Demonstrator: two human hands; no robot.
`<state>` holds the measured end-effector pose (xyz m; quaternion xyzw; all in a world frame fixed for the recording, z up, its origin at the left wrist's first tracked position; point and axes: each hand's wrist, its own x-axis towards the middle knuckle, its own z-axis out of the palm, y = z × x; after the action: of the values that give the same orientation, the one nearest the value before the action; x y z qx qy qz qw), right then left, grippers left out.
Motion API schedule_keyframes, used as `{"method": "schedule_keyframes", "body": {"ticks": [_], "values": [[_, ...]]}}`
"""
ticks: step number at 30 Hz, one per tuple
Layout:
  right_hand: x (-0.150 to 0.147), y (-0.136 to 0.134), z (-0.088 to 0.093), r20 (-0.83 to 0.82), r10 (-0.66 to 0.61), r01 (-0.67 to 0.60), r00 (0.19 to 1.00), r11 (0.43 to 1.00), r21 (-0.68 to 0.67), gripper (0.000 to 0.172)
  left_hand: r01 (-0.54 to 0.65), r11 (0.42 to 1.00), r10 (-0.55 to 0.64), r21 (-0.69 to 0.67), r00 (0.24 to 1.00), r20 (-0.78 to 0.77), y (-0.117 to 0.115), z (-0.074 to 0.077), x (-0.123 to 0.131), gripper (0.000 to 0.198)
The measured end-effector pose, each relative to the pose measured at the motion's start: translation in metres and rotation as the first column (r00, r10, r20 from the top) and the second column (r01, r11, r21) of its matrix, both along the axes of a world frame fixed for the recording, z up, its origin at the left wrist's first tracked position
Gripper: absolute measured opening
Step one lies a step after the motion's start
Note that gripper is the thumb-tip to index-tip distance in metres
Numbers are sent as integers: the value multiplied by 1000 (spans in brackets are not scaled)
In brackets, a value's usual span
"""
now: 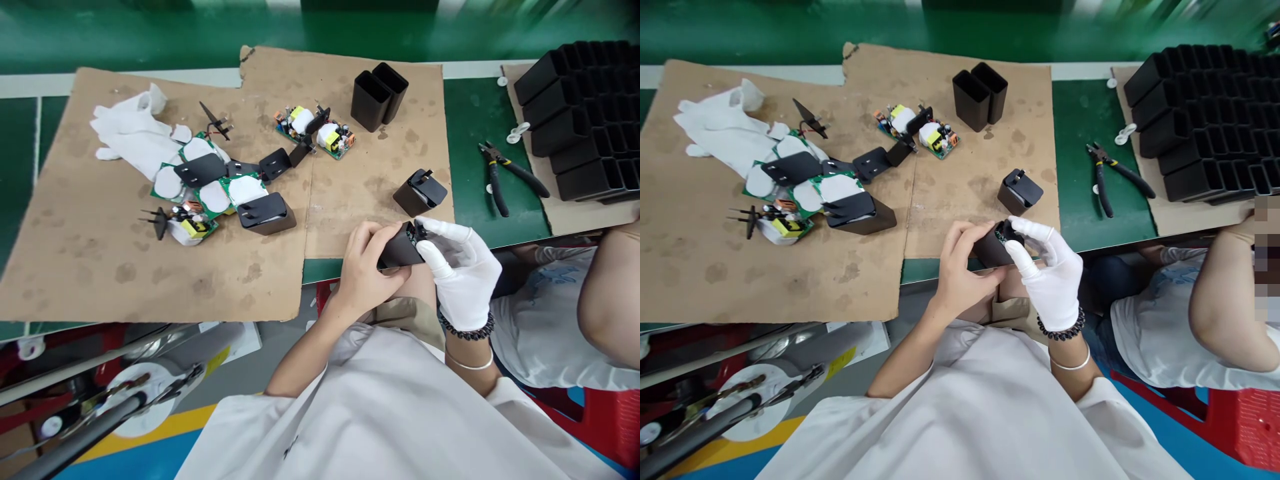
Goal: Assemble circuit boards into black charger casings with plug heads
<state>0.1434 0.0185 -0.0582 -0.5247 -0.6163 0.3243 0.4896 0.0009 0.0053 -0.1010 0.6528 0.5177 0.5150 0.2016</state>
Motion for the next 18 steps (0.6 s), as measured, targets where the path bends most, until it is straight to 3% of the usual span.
{"method": "schedule_keyframes", "body": {"ticks": [9,18], "values": [[-10,-2,12,99,-16,11,995,999,50,14,-4,992,11,126,998,-57,0,-7,2,48],[-12,-3,11,188,39,-53,981,996,68,19,-22,984,34,179,997,-64,-1,-15,2,46]]}}
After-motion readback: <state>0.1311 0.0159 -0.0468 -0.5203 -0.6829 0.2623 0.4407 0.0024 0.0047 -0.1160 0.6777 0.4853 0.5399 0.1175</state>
